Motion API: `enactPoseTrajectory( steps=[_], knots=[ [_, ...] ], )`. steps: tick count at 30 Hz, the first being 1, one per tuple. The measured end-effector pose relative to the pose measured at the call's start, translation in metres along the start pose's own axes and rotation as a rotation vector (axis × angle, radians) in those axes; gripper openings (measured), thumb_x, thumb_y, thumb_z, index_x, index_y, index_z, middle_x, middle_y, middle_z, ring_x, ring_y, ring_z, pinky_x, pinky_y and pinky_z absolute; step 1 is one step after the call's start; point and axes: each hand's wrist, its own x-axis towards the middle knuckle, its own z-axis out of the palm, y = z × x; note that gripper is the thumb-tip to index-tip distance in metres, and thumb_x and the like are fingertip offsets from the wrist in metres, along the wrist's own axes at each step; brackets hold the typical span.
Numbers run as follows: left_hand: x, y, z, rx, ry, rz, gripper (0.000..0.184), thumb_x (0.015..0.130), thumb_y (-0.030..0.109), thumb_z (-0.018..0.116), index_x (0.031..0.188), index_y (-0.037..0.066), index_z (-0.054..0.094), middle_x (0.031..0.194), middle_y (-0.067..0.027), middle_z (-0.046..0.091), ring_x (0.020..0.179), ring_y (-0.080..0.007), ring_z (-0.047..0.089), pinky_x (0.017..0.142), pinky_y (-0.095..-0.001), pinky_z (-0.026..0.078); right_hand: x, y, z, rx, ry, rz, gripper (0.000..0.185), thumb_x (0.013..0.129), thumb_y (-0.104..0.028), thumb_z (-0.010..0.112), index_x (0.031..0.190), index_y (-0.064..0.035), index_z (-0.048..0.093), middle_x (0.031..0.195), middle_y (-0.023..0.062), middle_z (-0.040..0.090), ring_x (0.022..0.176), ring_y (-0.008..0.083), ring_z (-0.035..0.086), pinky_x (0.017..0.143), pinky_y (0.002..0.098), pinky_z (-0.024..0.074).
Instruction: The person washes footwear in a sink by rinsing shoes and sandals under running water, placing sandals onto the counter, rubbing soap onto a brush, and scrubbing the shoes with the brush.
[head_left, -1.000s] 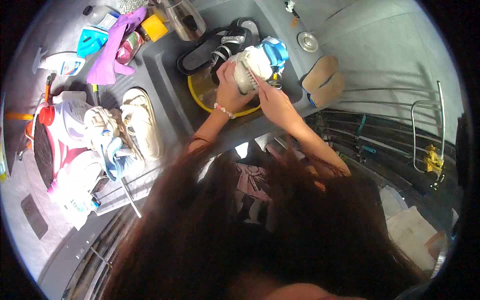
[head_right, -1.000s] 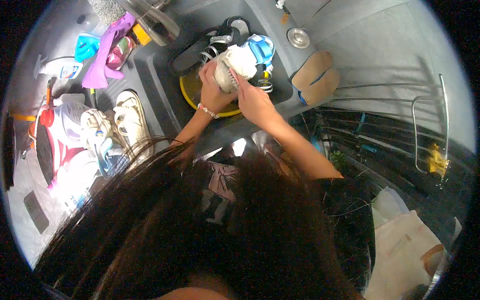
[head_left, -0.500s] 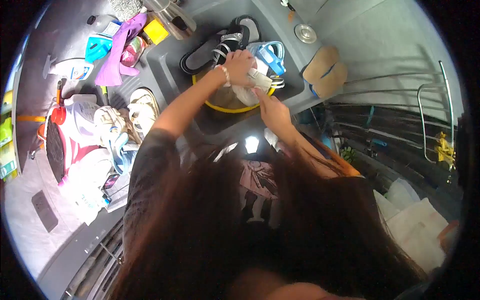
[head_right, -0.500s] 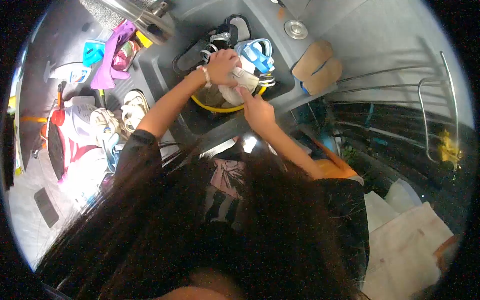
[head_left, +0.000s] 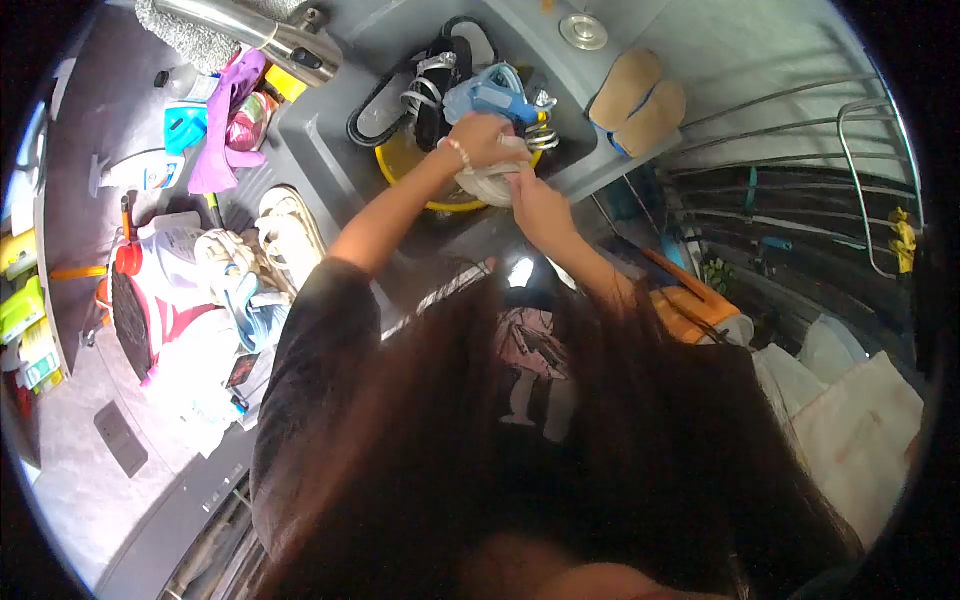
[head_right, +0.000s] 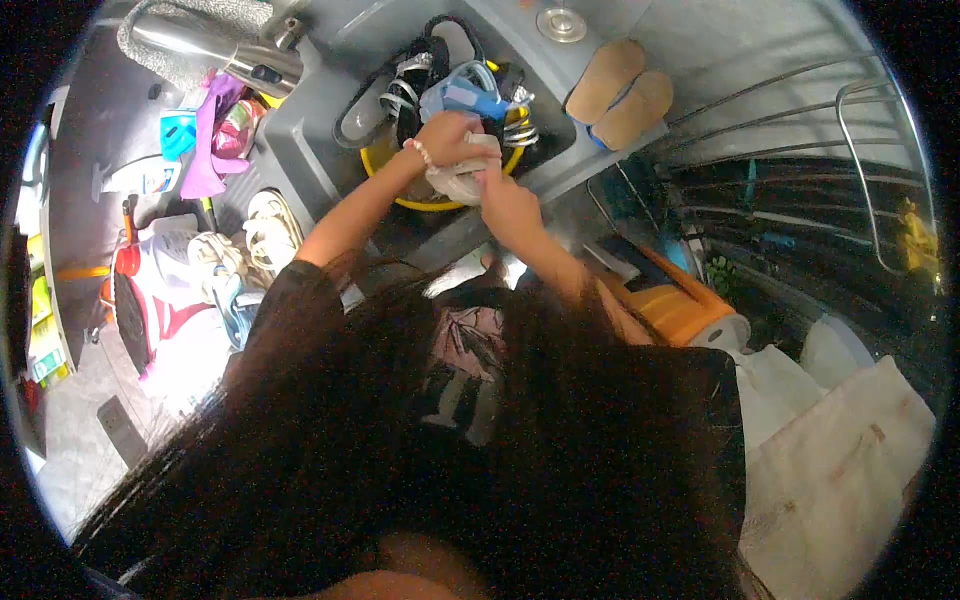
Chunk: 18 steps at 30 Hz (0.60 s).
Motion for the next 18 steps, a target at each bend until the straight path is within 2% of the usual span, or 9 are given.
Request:
enactPoseTrajectory(
  steps=[1, 3, 5, 7, 9, 11, 13, 14, 18],
  knots=[
    [0.002, 0.002, 0.002, -0.099, -0.094, -0.045, 0.045, 0.074, 0.049, 0.067, 0.075, 0.004, 0.068, 0.077, -0.0157, 0.066, 0.078, -0.0338, 0.061, 0.07, -0.0437, 0.046, -0.007, -0.004, -0.001, 0.08, -0.061, 0.034, 0.019, 0.093, -0.022, 0.045, 0.103, -0.0058, 0.046, 0.087, 0.0242, 0.063, 0.068, 0.0452, 0.061, 0.062, 0.0555, 0.0479],
    [-0.001, -0.002, 0.017, -0.201, -0.04, -0.075, 0.044, 0.074, 0.047, 0.068, 0.073, 0.003, 0.067, 0.074, -0.0179, 0.065, 0.073, -0.0342, 0.062, 0.067, -0.042, 0.047, -0.016, -0.015, 0.005, 0.137, -0.028, -0.03, 0.019, 0.093, -0.022, 0.044, 0.103, -0.0056, 0.046, 0.085, 0.0241, 0.063, 0.069, 0.0455, 0.061, 0.062, 0.0558, 0.0474],
    [-0.001, -0.002, 0.027, -0.211, 0.116, -0.202, 0.044, 0.073, 0.047, 0.067, 0.074, 0.003, 0.068, 0.075, -0.0186, 0.065, 0.076, -0.0363, 0.062, 0.071, -0.0424, 0.048, -0.015, -0.015, -0.001, 0.191, 0.027, -0.089, 0.018, 0.093, -0.021, 0.044, 0.102, -0.0054, 0.046, 0.082, 0.0241, 0.063, 0.07, 0.0458, 0.06, 0.062, 0.056, 0.0469],
    [-0.009, 0.002, 0.031, -0.256, 0.219, -0.192, 0.041, 0.074, 0.043, 0.067, 0.073, 0.003, 0.067, 0.073, -0.0191, 0.063, 0.075, -0.0364, 0.062, 0.068, -0.0423, 0.048, -0.012, -0.008, -0.02, 0.201, -0.121, -0.074, 0.016, 0.093, -0.018, 0.043, 0.099, -0.0042, 0.047, 0.077, 0.0246, 0.062, 0.072, 0.0457, 0.06, 0.063, 0.0559, 0.0461],
    [-0.02, 0.008, 0.026, -0.271, 0.451, -0.324, 0.038, 0.075, 0.04, 0.067, 0.071, 0.002, 0.066, 0.071, -0.0187, 0.063, 0.072, -0.0364, 0.061, 0.064, -0.0424, 0.048, -0.009, 0.012, -0.033, 0.224, -0.139, -0.059, 0.016, 0.092, -0.018, 0.044, 0.099, -0.0036, 0.047, 0.078, 0.0252, 0.062, 0.073, 0.0457, 0.06, 0.064, 0.0559, 0.0457],
    [-0.023, 0.022, 0.027, -0.266, 0.515, -0.341, 0.037, 0.076, 0.039, 0.067, 0.07, 0.002, 0.064, 0.07, -0.0183, 0.062, 0.068, -0.0364, 0.061, 0.062, -0.0422, 0.048, 0.002, 0.012, -0.038, 0.246, -0.153, -0.047, 0.015, 0.092, -0.017, 0.044, 0.098, -0.0031, 0.047, 0.079, 0.0258, 0.062, 0.073, 0.0457, 0.06, 0.064, 0.0559, 0.0453],
    [-0.022, 0.037, 0.026, -0.283, 0.739, -0.322, 0.036, 0.076, 0.038, 0.067, 0.069, 0.003, 0.065, 0.07, -0.0184, 0.062, 0.067, -0.0367, 0.06, 0.061, -0.0427, 0.047, 0.014, -0.006, -0.036, 0.239, -0.095, -0.152, 0.016, 0.091, -0.018, 0.047, 0.097, -0.0027, 0.047, 0.077, 0.026, 0.061, 0.073, 0.046, 0.059, 0.065, 0.0559, 0.0456],
    [-0.02, 0.034, 0.024, -0.261, 0.762, -0.296, 0.034, 0.076, 0.036, 0.068, 0.069, 0.003, 0.065, 0.071, -0.0186, 0.062, 0.067, -0.0362, 0.06, 0.061, -0.043, 0.047, 0.022, -0.014, -0.03, 0.244, 0.03, -0.203, 0.019, 0.092, -0.02, 0.048, 0.097, -0.0023, 0.046, 0.074, 0.026, 0.061, 0.071, 0.0463, 0.059, 0.064, 0.056, 0.0457],
    [-0.019, -0.005, 0.001, -0.1, 0.856, -0.259, 0.035, 0.075, 0.034, 0.073, 0.065, 0.002, 0.062, 0.066, -0.017, 0.062, 0.06, -0.0318, 0.061, 0.057, -0.0375, 0.046, 0.02, -0.023, -0.035, 0.235, -0.119, -0.196, 0.014, 0.092, -0.017, 0.048, 0.095, -0.0038, 0.047, 0.074, 0.0261, 0.06, 0.073, 0.0457, 0.059, 0.061, 0.0552, 0.0439]
  ],
)
